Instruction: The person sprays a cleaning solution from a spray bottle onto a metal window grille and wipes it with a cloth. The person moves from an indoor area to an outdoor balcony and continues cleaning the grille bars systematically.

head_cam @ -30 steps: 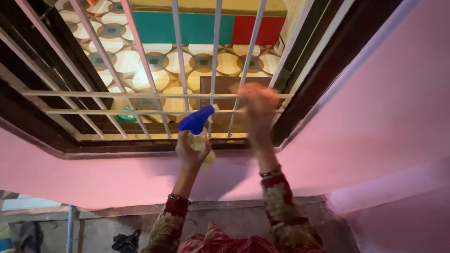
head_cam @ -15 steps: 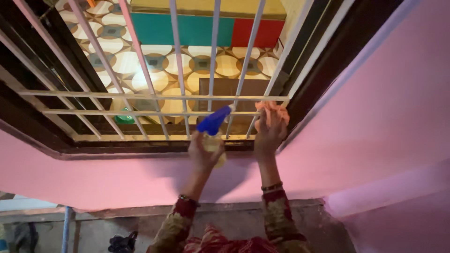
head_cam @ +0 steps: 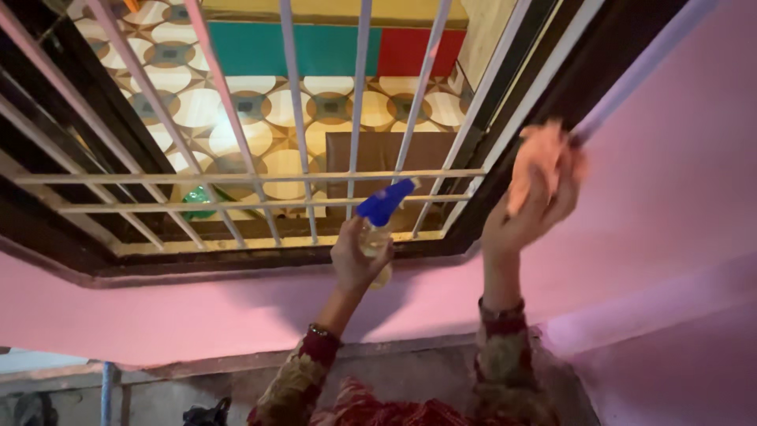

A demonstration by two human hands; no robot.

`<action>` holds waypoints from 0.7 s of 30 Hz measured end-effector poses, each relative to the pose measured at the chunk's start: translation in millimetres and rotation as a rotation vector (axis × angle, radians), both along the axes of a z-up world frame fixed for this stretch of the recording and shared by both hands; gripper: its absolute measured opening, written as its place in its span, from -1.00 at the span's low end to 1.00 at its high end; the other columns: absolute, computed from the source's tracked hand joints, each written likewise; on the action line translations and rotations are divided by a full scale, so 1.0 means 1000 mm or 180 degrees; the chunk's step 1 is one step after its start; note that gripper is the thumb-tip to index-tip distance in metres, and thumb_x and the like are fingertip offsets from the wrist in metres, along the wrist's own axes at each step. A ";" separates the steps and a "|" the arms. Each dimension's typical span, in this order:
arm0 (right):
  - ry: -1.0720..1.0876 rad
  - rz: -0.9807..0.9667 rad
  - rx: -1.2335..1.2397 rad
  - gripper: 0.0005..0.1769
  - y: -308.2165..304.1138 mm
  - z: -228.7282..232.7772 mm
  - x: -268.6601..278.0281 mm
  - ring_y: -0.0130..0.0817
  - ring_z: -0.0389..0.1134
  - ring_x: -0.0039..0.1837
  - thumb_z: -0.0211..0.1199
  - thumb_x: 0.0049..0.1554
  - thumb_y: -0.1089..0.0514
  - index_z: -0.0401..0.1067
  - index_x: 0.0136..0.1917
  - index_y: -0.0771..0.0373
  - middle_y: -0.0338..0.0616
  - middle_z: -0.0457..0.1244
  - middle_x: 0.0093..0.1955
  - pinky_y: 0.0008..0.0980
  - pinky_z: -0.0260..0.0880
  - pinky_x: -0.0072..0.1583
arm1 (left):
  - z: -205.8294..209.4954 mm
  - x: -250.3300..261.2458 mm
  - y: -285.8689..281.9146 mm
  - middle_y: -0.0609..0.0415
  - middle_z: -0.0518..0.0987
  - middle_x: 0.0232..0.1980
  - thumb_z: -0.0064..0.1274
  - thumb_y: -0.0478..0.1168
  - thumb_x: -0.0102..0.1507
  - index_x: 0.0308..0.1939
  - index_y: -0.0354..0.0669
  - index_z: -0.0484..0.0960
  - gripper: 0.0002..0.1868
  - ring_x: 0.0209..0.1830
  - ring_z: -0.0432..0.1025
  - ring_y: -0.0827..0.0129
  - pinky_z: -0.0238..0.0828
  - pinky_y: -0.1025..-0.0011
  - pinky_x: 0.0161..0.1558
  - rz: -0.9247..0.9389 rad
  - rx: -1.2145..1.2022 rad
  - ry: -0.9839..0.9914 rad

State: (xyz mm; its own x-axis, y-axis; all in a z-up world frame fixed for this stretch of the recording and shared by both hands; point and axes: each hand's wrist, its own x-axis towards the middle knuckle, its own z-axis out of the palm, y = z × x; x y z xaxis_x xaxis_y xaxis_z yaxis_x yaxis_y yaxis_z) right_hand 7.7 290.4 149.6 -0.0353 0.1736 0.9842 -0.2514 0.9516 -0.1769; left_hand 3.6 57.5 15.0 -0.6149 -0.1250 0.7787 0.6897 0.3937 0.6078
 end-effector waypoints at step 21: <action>-0.0717 0.0029 0.0055 -0.63 0.009 -0.050 -0.010 0.04 -0.06 0.72 -0.12 0.45 0.20 0.36 0.43 0.18 0.09 -0.11 0.68 0.17 -0.20 0.67 | -0.016 -0.003 0.013 -0.15 0.58 0.06 0.38 -0.07 0.13 0.34 -0.16 0.34 -0.22 -0.08 0.59 0.12 0.58 0.26 -0.08 0.0189 0.0128 -0.0029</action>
State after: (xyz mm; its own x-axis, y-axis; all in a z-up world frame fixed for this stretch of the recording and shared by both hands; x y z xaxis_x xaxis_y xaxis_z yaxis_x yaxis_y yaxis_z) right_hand -2.7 299.8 99.8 -0.2561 0.1554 0.9541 -0.2160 0.9528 -0.2132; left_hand 0.6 70.7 -1.0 -0.6123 -0.1925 0.7668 0.6603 0.4089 0.6299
